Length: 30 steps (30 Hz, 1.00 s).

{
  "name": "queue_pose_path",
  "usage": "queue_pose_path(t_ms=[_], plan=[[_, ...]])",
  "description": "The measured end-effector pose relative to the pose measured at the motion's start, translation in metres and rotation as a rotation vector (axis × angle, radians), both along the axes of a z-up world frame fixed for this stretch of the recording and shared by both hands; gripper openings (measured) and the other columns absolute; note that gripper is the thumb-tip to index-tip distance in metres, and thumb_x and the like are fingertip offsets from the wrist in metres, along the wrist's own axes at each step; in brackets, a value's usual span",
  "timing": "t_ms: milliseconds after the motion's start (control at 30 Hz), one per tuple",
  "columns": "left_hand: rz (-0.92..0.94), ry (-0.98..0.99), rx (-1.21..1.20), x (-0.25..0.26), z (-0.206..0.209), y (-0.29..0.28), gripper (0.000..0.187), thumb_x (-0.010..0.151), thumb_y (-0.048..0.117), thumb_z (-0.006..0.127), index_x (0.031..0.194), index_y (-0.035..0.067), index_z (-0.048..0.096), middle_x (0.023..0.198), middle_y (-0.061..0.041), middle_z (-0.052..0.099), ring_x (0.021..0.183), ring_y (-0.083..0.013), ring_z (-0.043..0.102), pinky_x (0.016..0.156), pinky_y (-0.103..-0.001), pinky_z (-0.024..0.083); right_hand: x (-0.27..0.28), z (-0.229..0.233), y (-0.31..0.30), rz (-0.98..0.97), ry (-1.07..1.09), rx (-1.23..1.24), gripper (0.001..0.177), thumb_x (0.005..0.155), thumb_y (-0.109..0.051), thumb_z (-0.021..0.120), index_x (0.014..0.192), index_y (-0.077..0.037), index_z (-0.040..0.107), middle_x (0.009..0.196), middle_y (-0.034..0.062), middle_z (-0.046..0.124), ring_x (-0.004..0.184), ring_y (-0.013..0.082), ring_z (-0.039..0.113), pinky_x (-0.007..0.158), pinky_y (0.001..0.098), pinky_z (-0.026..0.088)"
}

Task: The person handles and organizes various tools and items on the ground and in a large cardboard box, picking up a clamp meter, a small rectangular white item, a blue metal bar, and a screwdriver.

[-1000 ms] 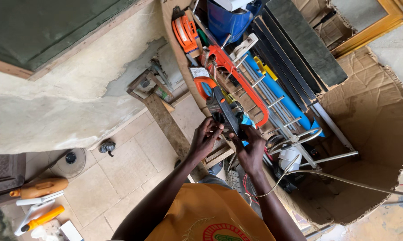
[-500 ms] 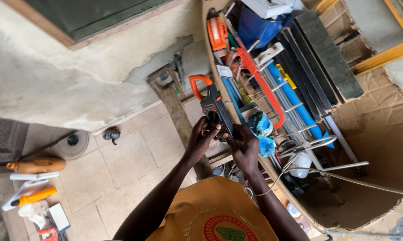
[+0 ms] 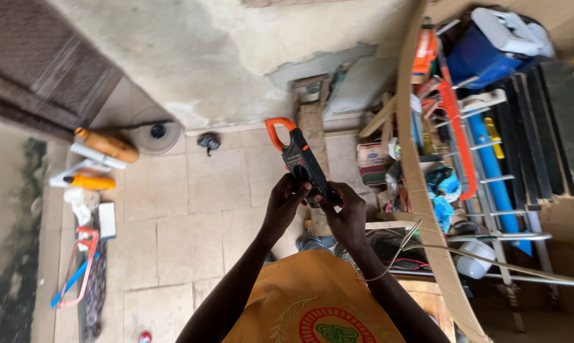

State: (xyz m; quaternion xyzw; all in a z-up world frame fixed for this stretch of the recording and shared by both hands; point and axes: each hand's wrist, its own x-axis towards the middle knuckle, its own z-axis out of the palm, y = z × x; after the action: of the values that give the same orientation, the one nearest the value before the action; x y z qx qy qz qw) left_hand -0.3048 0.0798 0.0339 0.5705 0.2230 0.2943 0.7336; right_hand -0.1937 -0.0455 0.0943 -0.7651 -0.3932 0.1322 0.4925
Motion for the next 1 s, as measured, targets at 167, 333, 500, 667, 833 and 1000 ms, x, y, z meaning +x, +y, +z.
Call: queue_pose_path(t_ms=[167, 333, 500, 667, 833, 1000], plan=[[0.152, 0.070, -0.050, -0.068, -0.006, 0.001, 0.025, 0.098, 0.026, 0.071, 0.102, 0.004, 0.060, 0.092, -0.003, 0.068, 0.083, -0.0095, 0.065, 0.067, -0.027, 0.054, -0.055, -0.004, 0.016, 0.181, 0.054, 0.063, 0.031, 0.089, -0.013, 0.079, 0.114, 0.003, 0.069, 0.099, 0.0126, 0.074, 0.082, 0.0175, 0.076, 0.072, 0.0302, 0.060], [0.291, 0.072, -0.052, -0.136, 0.005, 0.006, 0.026, 0.097, 0.024, 0.074, 0.102, 0.003, 0.060, 0.093, -0.005, 0.069, 0.083, -0.0119, 0.066, 0.068, -0.028, 0.055, -0.107, -0.002, 0.044, 0.328, 0.027, 0.005, 0.030, 0.089, -0.012, 0.080, 0.113, 0.002, 0.070, 0.098, 0.0117, 0.074, 0.078, 0.0179, 0.075, 0.071, 0.0300, 0.059], [0.431, 0.124, -0.120, -0.189, 0.026, 0.009, 0.033, 0.094, 0.030, 0.075, 0.108, 0.002, 0.063, 0.094, -0.005, 0.070, 0.085, -0.0130, 0.067, 0.070, -0.030, 0.054, -0.149, 0.003, 0.070, 0.506, 0.005, 0.074, 0.030, 0.090, -0.012, 0.078, 0.115, 0.002, 0.068, 0.104, 0.0124, 0.073, 0.084, 0.0188, 0.076, 0.072, 0.0291, 0.061], [0.569, 0.115, -0.125, -0.220, 0.034, 0.009, 0.042, 0.092, 0.037, 0.075, 0.110, 0.000, 0.064, 0.095, -0.007, 0.071, 0.085, -0.0145, 0.067, 0.072, -0.031, 0.055, -0.173, 0.006, 0.095, 0.663, 0.007, 0.068, 0.031, 0.091, -0.013, 0.077, 0.115, 0.002, 0.068, 0.105, 0.0127, 0.073, 0.085, 0.0192, 0.076, 0.070, 0.0299, 0.060], [0.702, 0.132, -0.189, -0.247, 0.032, 0.015, 0.053, 0.088, 0.045, 0.077, 0.112, 0.000, 0.064, 0.096, -0.009, 0.073, 0.086, -0.0163, 0.069, 0.072, -0.031, 0.055, -0.197, 0.007, 0.124, 0.806, -0.009, 0.058, 0.032, 0.091, -0.014, 0.077, 0.116, 0.004, 0.067, 0.105, 0.0136, 0.073, 0.086, 0.0205, 0.075, 0.069, 0.0303, 0.059], [0.836, 0.156, -0.256, -0.262, 0.028, 0.030, 0.058, 0.085, 0.049, 0.078, 0.113, 0.000, 0.064, 0.095, -0.009, 0.073, 0.086, -0.0165, 0.069, 0.073, -0.031, 0.056, -0.210, 0.004, 0.158, 0.956, -0.013, 0.045, 0.034, 0.092, -0.015, 0.078, 0.118, 0.005, 0.066, 0.107, 0.0150, 0.071, 0.088, 0.0221, 0.073, 0.069, 0.0311, 0.058]])
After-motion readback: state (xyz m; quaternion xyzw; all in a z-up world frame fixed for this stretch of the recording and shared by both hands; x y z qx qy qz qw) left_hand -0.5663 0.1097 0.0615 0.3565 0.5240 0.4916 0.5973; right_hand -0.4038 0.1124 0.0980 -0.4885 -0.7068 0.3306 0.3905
